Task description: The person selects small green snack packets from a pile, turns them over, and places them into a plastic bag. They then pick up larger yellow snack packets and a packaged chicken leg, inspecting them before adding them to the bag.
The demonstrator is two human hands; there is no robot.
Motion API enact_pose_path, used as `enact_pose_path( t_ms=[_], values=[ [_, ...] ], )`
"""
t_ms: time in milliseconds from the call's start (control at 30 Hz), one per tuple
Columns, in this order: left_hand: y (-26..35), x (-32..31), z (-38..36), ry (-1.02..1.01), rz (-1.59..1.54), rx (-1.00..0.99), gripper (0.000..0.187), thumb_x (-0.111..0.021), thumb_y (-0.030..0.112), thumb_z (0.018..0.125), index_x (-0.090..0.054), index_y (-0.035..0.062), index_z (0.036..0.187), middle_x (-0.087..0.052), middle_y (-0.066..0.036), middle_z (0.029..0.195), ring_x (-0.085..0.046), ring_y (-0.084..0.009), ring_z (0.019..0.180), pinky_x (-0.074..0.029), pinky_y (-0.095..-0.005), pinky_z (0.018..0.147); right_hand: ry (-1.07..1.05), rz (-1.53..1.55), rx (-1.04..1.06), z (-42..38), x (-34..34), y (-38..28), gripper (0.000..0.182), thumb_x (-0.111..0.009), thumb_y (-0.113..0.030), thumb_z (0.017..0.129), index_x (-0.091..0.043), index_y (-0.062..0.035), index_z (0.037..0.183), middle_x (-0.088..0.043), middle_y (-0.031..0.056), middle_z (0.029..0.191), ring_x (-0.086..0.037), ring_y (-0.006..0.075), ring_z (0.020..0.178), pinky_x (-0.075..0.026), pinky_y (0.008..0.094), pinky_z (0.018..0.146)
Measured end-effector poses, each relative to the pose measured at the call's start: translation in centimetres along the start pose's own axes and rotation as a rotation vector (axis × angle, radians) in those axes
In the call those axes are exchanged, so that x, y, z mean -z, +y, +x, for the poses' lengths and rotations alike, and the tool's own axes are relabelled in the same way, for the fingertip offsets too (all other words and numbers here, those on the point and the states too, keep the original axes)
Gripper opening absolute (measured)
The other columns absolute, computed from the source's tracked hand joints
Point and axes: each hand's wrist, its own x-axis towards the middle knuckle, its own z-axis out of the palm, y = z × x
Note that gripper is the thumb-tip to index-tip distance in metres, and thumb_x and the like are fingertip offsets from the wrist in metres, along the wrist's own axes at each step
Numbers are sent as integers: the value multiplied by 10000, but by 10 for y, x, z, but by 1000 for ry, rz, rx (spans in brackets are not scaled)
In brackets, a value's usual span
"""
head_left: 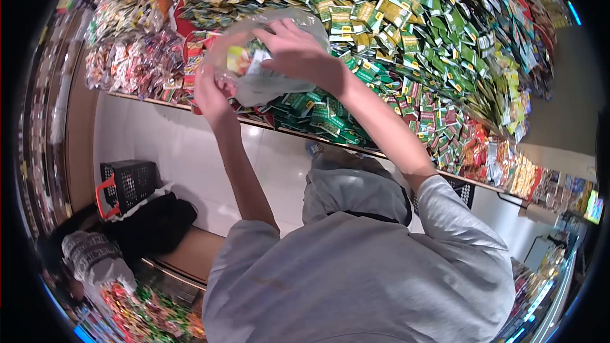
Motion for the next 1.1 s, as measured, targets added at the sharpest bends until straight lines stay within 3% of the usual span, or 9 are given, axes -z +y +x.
enact_pose_path(
  t_ms=[267,400,467,533,600,733,800,1000,1100],
  values=[
    [-27,31,-10,-30,157,-75,164,-506,212,979,-500,65,906,-465,3,751,-455,-81,646,-413,-247,531,288,143,213,-64,2,43,436,-670,-254,865,-551,-31,1220,-543,156,1232,-495,341,1184,-419,400,1003],
    [-20,5,-47,244,219,-330,215,-558,239,959,-482,40,989,-522,-29,790,-488,-86,659,-407,-229,524,260,299,73,-111,33,43,375,-602,-306,936,-555,-44,1201,-572,136,1204,-544,296,1138,-434,384,986],
    [-20,1,-76,165,381,-572,248,-573,261,950,-487,29,955,-510,-39,775,-467,-108,646,-386,-232,522,270,370,31,-138,45,52,381,-599,-317,939,-555,-64,1220,-570,129,1216,-562,293,1115,-448,383,968],
    [-13,-26,-114,101,454,-548,196,-545,137,952,-426,31,839,-452,-52,684,-420,-106,610,-303,-258,514,293,442,-103,-172,61,65,339,-620,-286,929,-593,-69,1189,-604,124,1172,-596,290,1062,-488,373,906],
    [-34,-34,-136,-363,282,-580,161,-540,119,960,-473,22,852,-468,-42,700,-431,-107,614,-345,-249,535,321,490,-238,-212,66,88,315,-633,-262,922,-614,-55,1159,-623,126,1147,-608,281,1043,-501,363,881],
    [-78,-81,-186,-877,468,151,142,-577,159,965,-571,18,981,-532,-9,769,-509,-80,694,-439,-229,624,502,371,-406,-305,89,138,294,-648,-224,911,-631,-52,1148,-645,117,1123,-619,243,1036,-498,349,866],
    [-103,-103,-205,-1045,556,325,156,-578,169,971,-566,13,979,-539,-4,776,-518,-62,716,-438,-222,646,625,362,-588,-352,115,155,294,-641,-228,913,-631,-50,1145,-647,116,1120,-616,239,1052,-489,349,883],
    [-154,-140,-251,-1098,501,412,119,-525,123,995,-574,15,1006,-534,1,770,-499,-61,695,-419,-214,631,945,-445,-818,-467,185,292,393,-617,-144,850,-565,-35,1224,-567,180,1224,-500,340,1201,-402,424,1018],
    [-168,-161,-279,-1061,539,296,159,-537,212,998,-601,67,1001,-523,29,710,-432,-37,615,-329,-197,542,874,-548,-847,-501,197,360,579,-586,-13,765,-473,-50,1332,-504,177,1307,-408,354,1281,-384,454,1041]
  ],
)
